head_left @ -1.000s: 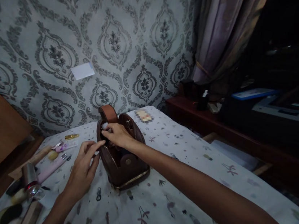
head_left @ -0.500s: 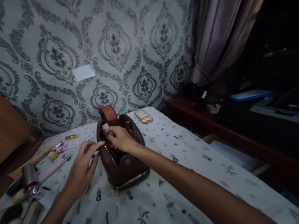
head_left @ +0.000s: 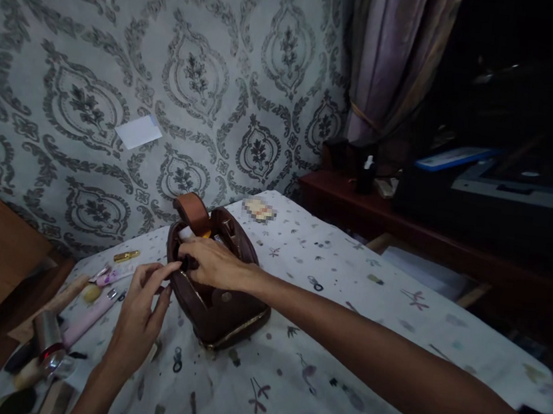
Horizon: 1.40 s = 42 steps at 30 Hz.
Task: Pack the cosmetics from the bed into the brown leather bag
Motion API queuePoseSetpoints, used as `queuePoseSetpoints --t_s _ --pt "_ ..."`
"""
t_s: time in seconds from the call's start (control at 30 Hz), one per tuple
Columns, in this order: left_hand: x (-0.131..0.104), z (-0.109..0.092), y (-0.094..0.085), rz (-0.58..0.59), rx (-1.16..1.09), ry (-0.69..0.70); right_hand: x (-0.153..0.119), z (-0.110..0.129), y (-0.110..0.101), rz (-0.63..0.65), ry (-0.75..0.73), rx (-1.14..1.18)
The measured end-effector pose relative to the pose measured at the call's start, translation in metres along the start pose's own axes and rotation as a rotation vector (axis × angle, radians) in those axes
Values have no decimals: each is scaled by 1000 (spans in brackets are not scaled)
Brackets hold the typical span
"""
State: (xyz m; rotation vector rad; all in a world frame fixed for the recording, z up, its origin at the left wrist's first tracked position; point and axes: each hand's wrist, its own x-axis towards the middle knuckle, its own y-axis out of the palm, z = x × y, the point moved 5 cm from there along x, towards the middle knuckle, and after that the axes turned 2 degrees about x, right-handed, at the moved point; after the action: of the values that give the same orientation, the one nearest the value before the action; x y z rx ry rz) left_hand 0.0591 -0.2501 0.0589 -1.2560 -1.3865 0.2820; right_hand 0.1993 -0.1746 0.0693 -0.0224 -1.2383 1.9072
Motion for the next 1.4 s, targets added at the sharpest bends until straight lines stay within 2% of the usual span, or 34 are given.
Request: queuePoseSetpoints --t_s 0.13,0.37,0.43,0.57,0.67,0.83,0.93,1.03,1.17,1.3,1.4 --pt "-1 0 0 -2 2 -8 -3 -6 -1 -53 0 40" --pt "-2 0 0 6 -7 -32 -2 2 2 31 -33 2" --pt "-2 1 0 3 -11 -39 -1 1 1 -4 -8 -15" --pt "-2 1 0 0 2 -19 -1 -6 -4 -165 83 -30" --pt "-2 1 0 -3 13 -8 -2 -7 -6 -167 168 -37" --pt "-2 0 0 -8 10 -11 3 5 -12 -150 244 -15" --pt "-3 -1 0 4 1 -25 9 7 -20 -215 284 31" --pt "-4 0 0 7 -20 -59 13 -1 -26 -281 348 88" --pt "-3 2 2 6 -33 -63 13 -12 -22 -250 414 95" --pt "-2 1 4 2 -30 -34 10 -1 -9 -158 279 26" --pt "-2 1 3 2 -19 -31 9 6 -4 -128 252 -16"
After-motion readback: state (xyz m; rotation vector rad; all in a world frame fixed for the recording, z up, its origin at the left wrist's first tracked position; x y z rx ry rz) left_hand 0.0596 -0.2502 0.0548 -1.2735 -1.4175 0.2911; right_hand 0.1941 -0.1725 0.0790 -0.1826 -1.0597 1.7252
